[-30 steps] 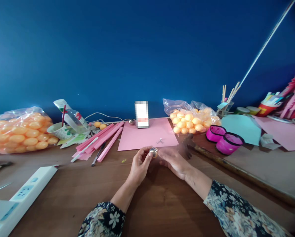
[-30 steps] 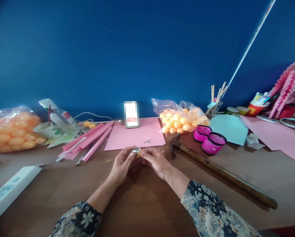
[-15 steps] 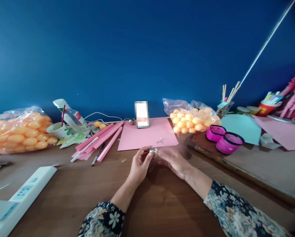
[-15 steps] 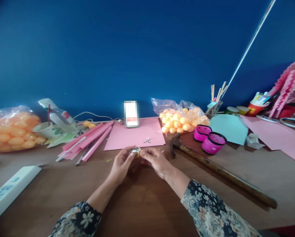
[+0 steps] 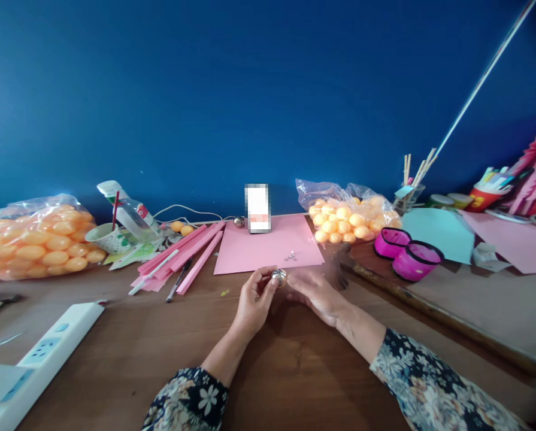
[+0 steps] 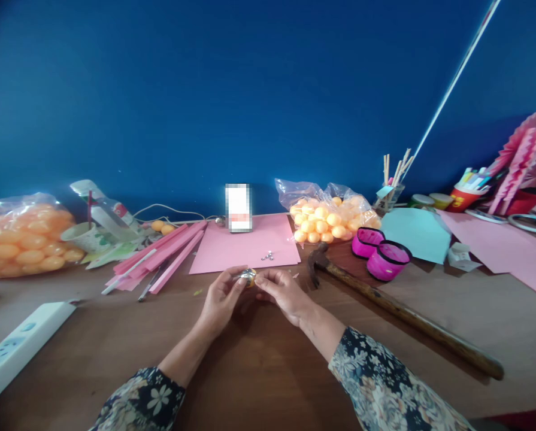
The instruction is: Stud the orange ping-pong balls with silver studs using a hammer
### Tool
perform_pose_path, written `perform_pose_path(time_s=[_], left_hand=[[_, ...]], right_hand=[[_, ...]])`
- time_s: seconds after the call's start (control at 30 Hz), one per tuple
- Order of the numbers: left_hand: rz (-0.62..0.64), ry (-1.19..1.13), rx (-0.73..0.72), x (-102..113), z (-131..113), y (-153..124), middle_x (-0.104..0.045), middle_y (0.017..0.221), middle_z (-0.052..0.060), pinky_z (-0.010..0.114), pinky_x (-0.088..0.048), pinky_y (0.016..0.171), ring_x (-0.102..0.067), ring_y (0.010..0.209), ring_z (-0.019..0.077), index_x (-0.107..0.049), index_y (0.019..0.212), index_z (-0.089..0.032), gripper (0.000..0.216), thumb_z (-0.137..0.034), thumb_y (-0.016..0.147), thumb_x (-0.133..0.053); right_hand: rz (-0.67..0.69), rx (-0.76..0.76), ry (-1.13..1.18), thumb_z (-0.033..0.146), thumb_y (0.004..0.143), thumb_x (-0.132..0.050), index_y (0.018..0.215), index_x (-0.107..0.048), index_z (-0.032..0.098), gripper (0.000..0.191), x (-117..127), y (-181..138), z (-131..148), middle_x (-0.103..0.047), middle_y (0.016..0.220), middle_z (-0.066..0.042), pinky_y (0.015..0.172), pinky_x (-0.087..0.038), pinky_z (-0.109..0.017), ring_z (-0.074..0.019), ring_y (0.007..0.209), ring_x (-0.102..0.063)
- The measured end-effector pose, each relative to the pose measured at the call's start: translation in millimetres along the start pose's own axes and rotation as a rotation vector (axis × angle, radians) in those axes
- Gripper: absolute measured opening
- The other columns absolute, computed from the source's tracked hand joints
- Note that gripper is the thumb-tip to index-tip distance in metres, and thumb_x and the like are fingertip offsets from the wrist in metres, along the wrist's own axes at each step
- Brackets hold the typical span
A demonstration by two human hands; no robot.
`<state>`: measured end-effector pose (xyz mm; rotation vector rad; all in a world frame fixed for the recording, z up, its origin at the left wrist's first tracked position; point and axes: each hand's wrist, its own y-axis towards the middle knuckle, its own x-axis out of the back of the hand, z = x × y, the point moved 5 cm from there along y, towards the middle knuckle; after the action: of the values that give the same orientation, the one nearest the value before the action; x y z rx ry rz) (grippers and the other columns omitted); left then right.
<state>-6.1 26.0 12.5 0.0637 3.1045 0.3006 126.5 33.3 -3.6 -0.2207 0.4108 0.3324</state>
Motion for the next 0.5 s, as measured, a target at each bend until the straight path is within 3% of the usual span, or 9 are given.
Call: perform_pose_path(time_s=[0.5], left_hand=[[-0.017, 0.065, -0.030, 1.2, 0.6, -0.4, -0.066, 0.095, 0.007, 0.029, -0.048, 0.081, -0.062, 0.088, 0.0171, -0.058, 0.101, -0.016, 0.026, -0.030, 0.079, -0.056]], right_hand=[[-0.007, 0.008, -0.011, 0.038, 0.065, -0.072, 0.082, -0.066, 0.018, 0.027, 0.3, 0.9, -0.3, -0.063, 0.081, -0.002, 0.071, -0.047, -0.029, -0.0151, 0.079, -0.057]])
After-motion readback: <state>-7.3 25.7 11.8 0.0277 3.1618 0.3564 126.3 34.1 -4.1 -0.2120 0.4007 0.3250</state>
